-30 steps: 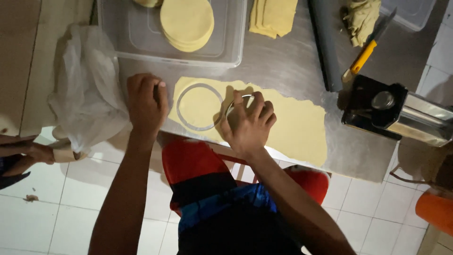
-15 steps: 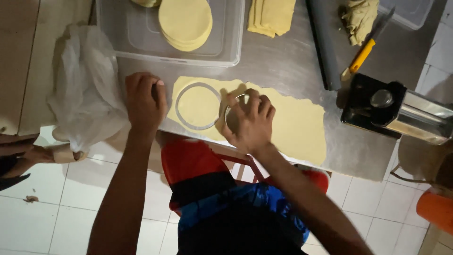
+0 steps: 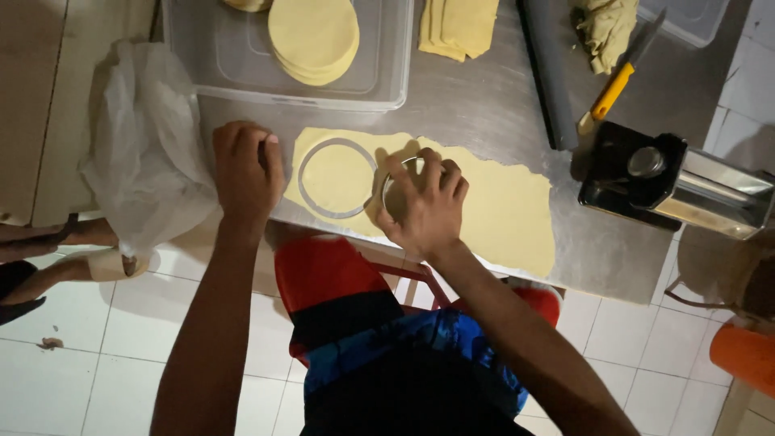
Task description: The person uses a circular metal cutter to cut shapes out of a rolled-out sheet of dough, then uses a knife to lift the circles and stacks them in a container.
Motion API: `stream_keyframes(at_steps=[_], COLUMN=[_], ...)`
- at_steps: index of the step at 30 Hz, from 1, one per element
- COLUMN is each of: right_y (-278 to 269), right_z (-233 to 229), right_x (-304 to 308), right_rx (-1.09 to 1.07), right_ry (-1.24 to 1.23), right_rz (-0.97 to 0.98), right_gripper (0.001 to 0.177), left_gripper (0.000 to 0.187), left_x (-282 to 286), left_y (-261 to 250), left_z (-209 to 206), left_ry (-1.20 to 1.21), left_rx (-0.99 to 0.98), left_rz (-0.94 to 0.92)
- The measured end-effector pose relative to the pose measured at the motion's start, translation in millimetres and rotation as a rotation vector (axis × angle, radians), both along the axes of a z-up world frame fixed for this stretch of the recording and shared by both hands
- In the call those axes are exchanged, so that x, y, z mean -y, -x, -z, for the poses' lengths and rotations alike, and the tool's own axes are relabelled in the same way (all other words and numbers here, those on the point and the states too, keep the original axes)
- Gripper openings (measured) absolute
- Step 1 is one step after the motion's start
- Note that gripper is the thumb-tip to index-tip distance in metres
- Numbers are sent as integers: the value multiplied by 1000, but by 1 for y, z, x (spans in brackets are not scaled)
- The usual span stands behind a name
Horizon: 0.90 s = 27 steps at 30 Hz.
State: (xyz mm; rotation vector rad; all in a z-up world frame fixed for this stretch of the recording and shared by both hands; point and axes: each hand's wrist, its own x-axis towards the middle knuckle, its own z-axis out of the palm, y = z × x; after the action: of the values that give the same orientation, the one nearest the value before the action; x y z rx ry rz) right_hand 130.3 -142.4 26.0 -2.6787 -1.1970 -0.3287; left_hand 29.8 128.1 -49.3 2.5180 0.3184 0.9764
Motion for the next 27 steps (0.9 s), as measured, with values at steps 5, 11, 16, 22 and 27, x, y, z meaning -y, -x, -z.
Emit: stream_keyframes(at_steps=[5, 11, 16, 22, 27], right_y=[-16, -19, -27, -36, -26], right_z=[-3, -4, 9, -2, -36], right_x=[13, 15, 20, 27, 36], right_rx=[-42, -155, -85, -276, -792], right_ry=[14, 23, -9, -337, -899], right_rz=[-218, -236, -224, -247, 6], right_gripper=[63, 68, 73, 71, 87], left_gripper=[15, 15, 14, 14, 17], left_x=[1, 0, -5, 7, 1], left_y=[3, -1, -2, -2, -5], left_z=[6, 2, 5, -10, -5], left_ry=[15, 5, 30, 21, 17], left_rx=[-9, 6, -73, -26, -24], left_rz=[2, -4, -32, -40, -11])
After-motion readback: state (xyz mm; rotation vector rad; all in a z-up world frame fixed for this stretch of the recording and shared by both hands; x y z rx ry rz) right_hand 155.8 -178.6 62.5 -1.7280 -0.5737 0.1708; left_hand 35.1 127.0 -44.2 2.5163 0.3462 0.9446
